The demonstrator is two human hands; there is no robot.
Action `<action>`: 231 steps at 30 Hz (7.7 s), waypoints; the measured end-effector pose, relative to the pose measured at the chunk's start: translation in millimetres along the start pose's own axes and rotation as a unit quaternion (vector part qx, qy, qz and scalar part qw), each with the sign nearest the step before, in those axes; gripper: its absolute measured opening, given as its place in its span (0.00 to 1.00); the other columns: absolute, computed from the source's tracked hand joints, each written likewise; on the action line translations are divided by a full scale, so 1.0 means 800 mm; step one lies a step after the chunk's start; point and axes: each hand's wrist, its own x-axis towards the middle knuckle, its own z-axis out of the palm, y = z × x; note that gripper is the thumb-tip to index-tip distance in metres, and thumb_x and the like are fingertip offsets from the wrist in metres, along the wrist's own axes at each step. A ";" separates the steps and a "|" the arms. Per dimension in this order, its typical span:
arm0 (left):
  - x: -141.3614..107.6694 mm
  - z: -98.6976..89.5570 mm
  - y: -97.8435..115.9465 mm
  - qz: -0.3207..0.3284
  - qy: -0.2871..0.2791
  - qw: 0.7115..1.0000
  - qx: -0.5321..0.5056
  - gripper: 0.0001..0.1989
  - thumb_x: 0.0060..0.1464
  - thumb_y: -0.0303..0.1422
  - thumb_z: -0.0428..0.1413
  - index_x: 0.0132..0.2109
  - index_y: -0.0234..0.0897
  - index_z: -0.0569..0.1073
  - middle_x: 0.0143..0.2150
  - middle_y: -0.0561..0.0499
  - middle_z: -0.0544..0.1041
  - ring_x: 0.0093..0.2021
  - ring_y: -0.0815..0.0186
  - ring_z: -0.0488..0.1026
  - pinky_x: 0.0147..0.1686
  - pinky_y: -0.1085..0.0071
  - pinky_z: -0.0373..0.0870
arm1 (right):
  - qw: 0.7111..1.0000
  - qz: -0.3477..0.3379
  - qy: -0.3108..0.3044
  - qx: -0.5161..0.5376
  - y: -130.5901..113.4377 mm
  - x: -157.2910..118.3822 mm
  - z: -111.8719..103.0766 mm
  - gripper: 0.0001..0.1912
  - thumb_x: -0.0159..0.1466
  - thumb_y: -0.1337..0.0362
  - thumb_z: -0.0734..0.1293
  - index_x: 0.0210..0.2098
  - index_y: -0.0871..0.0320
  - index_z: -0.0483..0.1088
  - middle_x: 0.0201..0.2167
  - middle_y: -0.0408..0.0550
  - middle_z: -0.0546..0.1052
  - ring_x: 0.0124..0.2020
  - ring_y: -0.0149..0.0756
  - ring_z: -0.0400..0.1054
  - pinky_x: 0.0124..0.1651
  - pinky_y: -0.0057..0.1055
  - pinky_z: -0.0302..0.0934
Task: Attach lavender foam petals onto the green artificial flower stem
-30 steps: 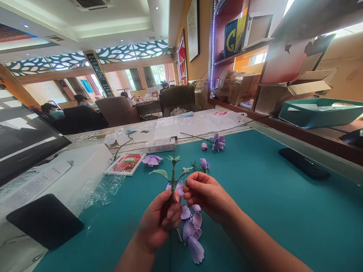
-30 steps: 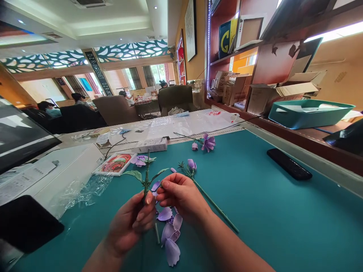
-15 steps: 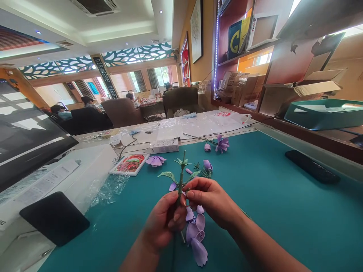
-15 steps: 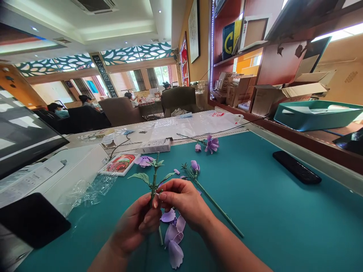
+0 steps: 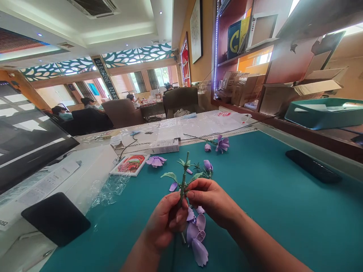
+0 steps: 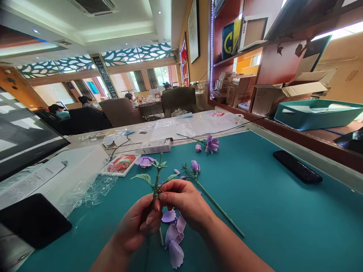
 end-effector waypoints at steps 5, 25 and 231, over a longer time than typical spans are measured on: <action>0.003 -0.004 -0.002 -0.001 0.001 1.000 0.007 0.16 0.46 0.42 0.62 0.24 0.32 0.72 0.12 0.60 0.60 0.11 0.81 0.46 0.13 0.80 0.44 | 1.000 -0.011 -0.020 -0.006 0.000 0.000 -0.002 0.13 0.45 0.62 0.78 0.25 0.61 0.73 0.20 0.41 0.74 0.21 0.26 0.62 0.27 0.26 0.55; -0.006 0.001 -0.001 -0.004 0.006 1.000 0.016 0.16 0.47 0.41 0.62 0.23 0.33 0.72 0.11 0.61 0.57 0.12 0.80 0.45 0.14 0.80 0.48 | 0.995 -0.018 -0.046 0.084 0.012 0.001 0.012 0.18 0.43 0.58 0.79 0.23 0.60 0.68 0.16 0.39 0.73 0.16 0.23 0.59 0.22 0.24 0.48; -0.006 0.006 0.008 0.023 0.067 0.997 0.023 0.12 0.51 0.36 0.58 0.27 0.36 0.64 0.12 0.60 0.61 0.12 0.79 0.48 0.14 0.81 0.47 | 0.977 -0.116 0.065 -0.167 0.006 -0.006 0.020 0.05 0.49 0.64 0.69 0.24 0.59 0.70 0.19 0.41 0.71 0.19 0.27 0.61 0.22 0.25 0.57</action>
